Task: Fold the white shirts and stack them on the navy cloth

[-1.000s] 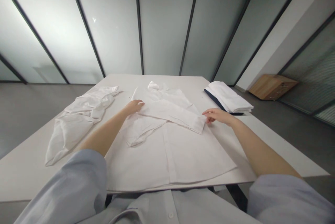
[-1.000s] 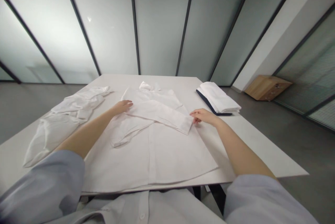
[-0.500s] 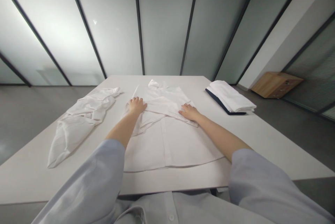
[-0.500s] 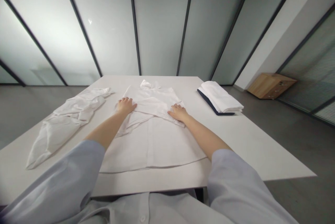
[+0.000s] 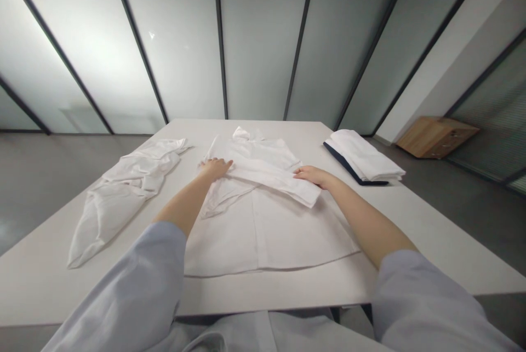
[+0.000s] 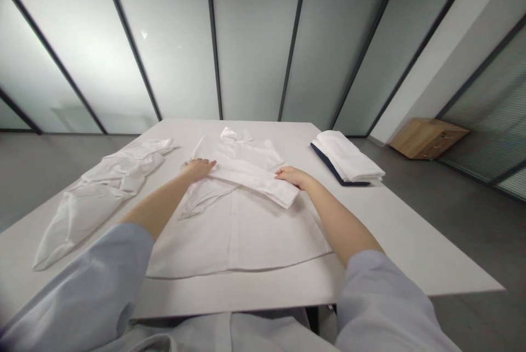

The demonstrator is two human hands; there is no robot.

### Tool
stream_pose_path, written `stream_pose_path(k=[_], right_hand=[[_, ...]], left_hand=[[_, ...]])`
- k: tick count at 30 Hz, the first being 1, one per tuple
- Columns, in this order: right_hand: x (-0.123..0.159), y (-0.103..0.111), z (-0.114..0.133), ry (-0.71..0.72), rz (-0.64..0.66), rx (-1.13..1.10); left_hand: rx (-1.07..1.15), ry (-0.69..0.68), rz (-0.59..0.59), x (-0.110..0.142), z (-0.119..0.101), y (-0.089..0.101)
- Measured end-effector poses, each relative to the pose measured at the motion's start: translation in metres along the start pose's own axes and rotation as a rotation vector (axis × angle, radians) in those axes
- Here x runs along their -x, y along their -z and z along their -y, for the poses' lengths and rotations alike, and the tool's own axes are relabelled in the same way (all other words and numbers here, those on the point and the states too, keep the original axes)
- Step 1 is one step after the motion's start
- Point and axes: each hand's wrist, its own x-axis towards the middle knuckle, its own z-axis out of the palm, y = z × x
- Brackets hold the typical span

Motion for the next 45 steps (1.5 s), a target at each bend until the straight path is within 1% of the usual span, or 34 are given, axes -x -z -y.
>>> stream_pose_path(k=[1, 2, 3, 4, 6, 8, 10, 12, 13, 14, 16, 19, 21, 22, 24, 26, 28, 30, 32, 35, 38, 41, 45], right_hand=[[0.001, 0.001, 0.000, -0.006, 0.039, 0.080], [0.002, 0.002, 0.000, 0.006, 0.051, 0.184], [0.002, 0.003, 0.000, 0.031, 0.048, 0.299], [0.001, 0.005, 0.000, 0.061, 0.040, 0.415], [-0.003, 0.007, 0.001, 0.093, 0.032, 0.599], [-0.008, 0.007, 0.004, 0.105, 0.006, 0.671], [-0.013, 0.003, 0.008, 0.168, -0.098, 0.658], [-0.019, -0.005, 0.010, 0.274, -0.215, 0.639], [-0.021, -0.011, 0.009, 0.310, -0.242, 0.650], [-0.023, -0.017, 0.007, 0.324, -0.244, 0.681], [-0.025, -0.028, 0.000, 0.308, -0.235, 0.777], [-0.022, -0.037, -0.011, 0.300, -0.267, 0.874], [-0.019, -0.036, -0.014, 0.326, -0.310, 0.881], [-0.018, -0.034, -0.014, 0.331, -0.329, 0.881], [-0.015, -0.031, -0.013, 0.332, -0.359, 0.890], [-0.014, -0.029, -0.010, 0.326, -0.362, 0.907], [-0.012, -0.029, -0.008, 0.326, -0.337, 0.923], [-0.009, -0.031, -0.006, 0.331, -0.295, 0.929], [-0.006, -0.032, -0.004, 0.322, -0.276, 0.910], [-0.002, -0.032, -0.002, 0.242, -0.348, 0.873], [-0.001, -0.030, -0.003, 0.161, -0.410, 0.873], [-0.003, -0.027, -0.006, 0.146, -0.403, 0.875], [-0.005, -0.028, -0.009, 0.164, -0.414, 0.853]], left_hand=[[-0.008, 0.003, -0.032, 0.000, -0.001, -0.001], [-0.012, -0.006, -0.083, 0.001, -0.002, -0.003], [-0.015, -0.033, -0.130, 0.001, -0.003, -0.006], [-0.026, -0.082, -0.148, 0.002, -0.003, -0.008], [-0.020, -0.172, -0.118, 0.002, -0.002, -0.013], [0.010, -0.198, -0.043, 0.001, -0.001, -0.015], [0.027, -0.172, -0.001, 0.000, -0.001, -0.016], [0.033, -0.132, 0.009, 0.000, -0.002, -0.017], [0.035, -0.112, 0.006, 0.001, -0.002, -0.017], [0.037, -0.098, -0.002, 0.002, -0.003, -0.017], [0.039, -0.095, -0.045, 0.006, -0.004, -0.018], [0.045, -0.114, -0.157, 0.013, -0.006, -0.015], [0.052, -0.124, -0.204, 0.018, -0.011, -0.012], [0.057, -0.123, -0.203, 0.020, -0.014, -0.011], [0.062, -0.104, -0.167, 0.024, -0.022, -0.009], [0.053, -0.085, -0.140, 0.027, -0.029, -0.010], [0.045, -0.097, -0.169, 0.030, -0.032, -0.014], [0.065, -0.134, -0.218, 0.031, -0.030, -0.020], [0.109, -0.166, -0.234, 0.030, -0.024, -0.024], [0.165, -0.196, -0.214, 0.027, -0.014, -0.028], [0.183, -0.204, -0.211, 0.026, -0.009, -0.028], [0.174, -0.201, -0.210, 0.028, -0.011, -0.027], [0.158, -0.193, -0.197, 0.032, -0.013, -0.026]])
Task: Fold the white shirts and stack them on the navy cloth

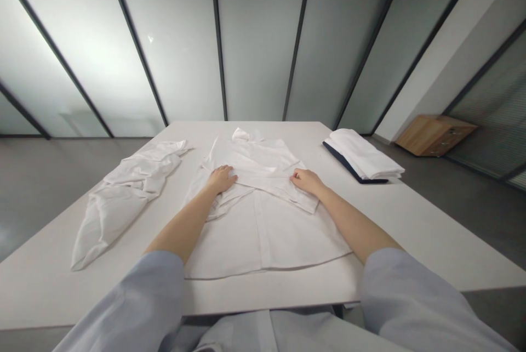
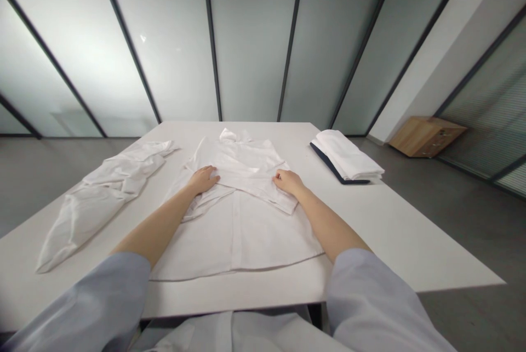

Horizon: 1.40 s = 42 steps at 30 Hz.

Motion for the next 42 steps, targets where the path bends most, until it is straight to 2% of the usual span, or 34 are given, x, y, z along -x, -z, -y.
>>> stream_pose_path(k=[16, 26, 33, 36, 40, 42], right_hand=[[-0.001, -0.004, -0.002, 0.001, -0.027, -0.041], [-0.001, -0.003, -0.001, 0.004, -0.032, -0.040], [0.001, -0.002, 0.001, 0.005, -0.036, -0.056], [0.002, -0.001, 0.001, 0.024, -0.049, -0.058], [0.000, -0.005, 0.000, 0.171, -0.158, -0.038], [-0.002, -0.010, 0.001, 0.214, -0.125, -0.027]], left_hand=[[0.017, 0.022, 0.015, 0.003, -0.003, 0.005], [-0.015, 0.126, -0.052, 0.010, -0.008, 0.012], [-0.029, 0.110, -0.061, 0.010, -0.007, 0.012], [-0.059, 0.120, -0.015, 0.008, -0.006, 0.009], [-0.081, 0.109, 0.108, 0.007, -0.007, 0.007], [-0.098, 0.086, 0.134, 0.008, -0.009, 0.007]])
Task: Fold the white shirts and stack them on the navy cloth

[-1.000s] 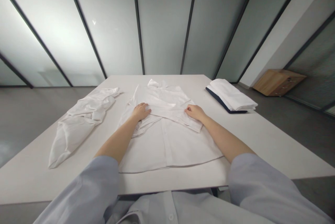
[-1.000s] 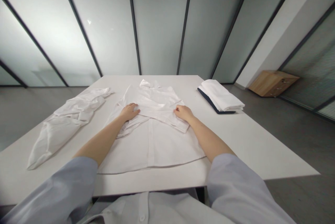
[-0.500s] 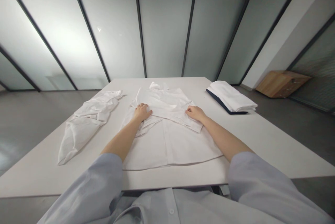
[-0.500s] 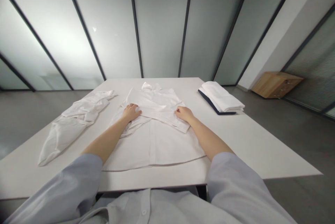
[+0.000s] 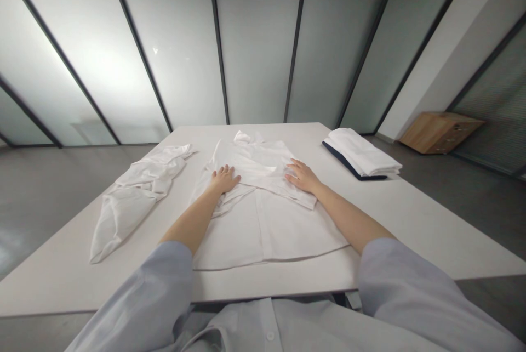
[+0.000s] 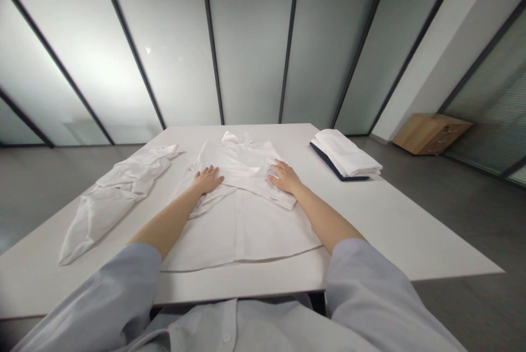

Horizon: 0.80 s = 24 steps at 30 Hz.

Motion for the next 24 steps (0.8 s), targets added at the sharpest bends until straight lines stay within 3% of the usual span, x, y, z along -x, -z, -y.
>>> stream_pose_path(k=[3, 5, 9, 14, 19, 24], right_hand=[[0.000, -0.007, 0.005, 0.022, 0.145, 0.026], [0.001, -0.005, 0.009, 0.033, 0.174, 0.057], [-0.002, 0.016, 0.021, 0.006, 0.190, 0.147], [-0.028, 0.042, 0.040, -0.073, 0.211, 0.200], [-0.053, 0.024, 0.050, -0.020, 0.101, 0.138], [-0.055, -0.011, 0.044, -0.138, 0.224, 0.083]], left_hand=[[-0.038, -0.017, -0.019, 0.002, -0.001, 0.002], [-0.062, -0.024, -0.030, 0.002, -0.001, 0.006], [-0.123, -0.050, 0.006, -0.003, 0.003, 0.024], [-0.148, -0.081, 0.029, -0.015, 0.003, 0.043], [-0.097, -0.145, -0.111, -0.020, -0.004, 0.023], [-0.022, -0.112, -0.009, -0.018, -0.003, -0.001]])
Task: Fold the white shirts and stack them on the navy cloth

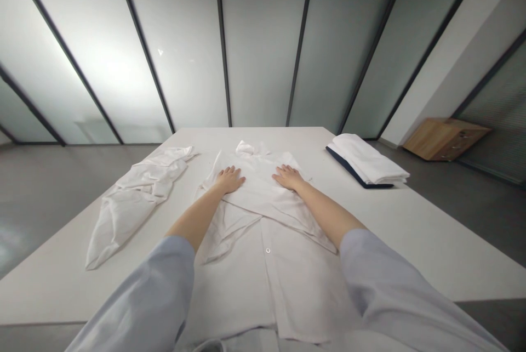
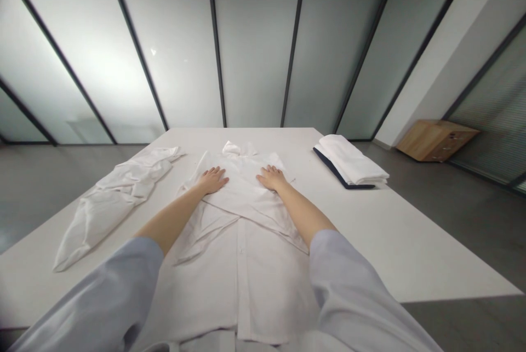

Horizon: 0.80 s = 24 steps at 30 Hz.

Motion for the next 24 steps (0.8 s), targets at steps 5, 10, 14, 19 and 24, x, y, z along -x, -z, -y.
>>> stream_pose_path(k=[5, 10, 14, 19, 24], right_hand=[[0.015, -0.011, 0.002, -0.048, 0.022, 0.019], [0.052, 0.004, 0.017, 0.036, 0.051, 0.129], [0.059, 0.029, 0.022, 0.103, 0.144, 0.196], [0.011, 0.048, 0.016, 0.029, 0.126, 0.130], [-0.041, 0.027, 0.016, -0.040, -0.005, -0.104]], left_hand=[[-0.042, -0.035, 0.016, 0.013, 0.000, 0.005], [-0.104, -0.035, 0.059, 0.027, -0.006, 0.027], [-0.138, 0.015, 0.085, 0.023, -0.011, 0.050], [-0.053, 0.170, 0.170, -0.003, -0.010, 0.055], [0.036, 0.150, -0.004, -0.031, -0.004, 0.031]])
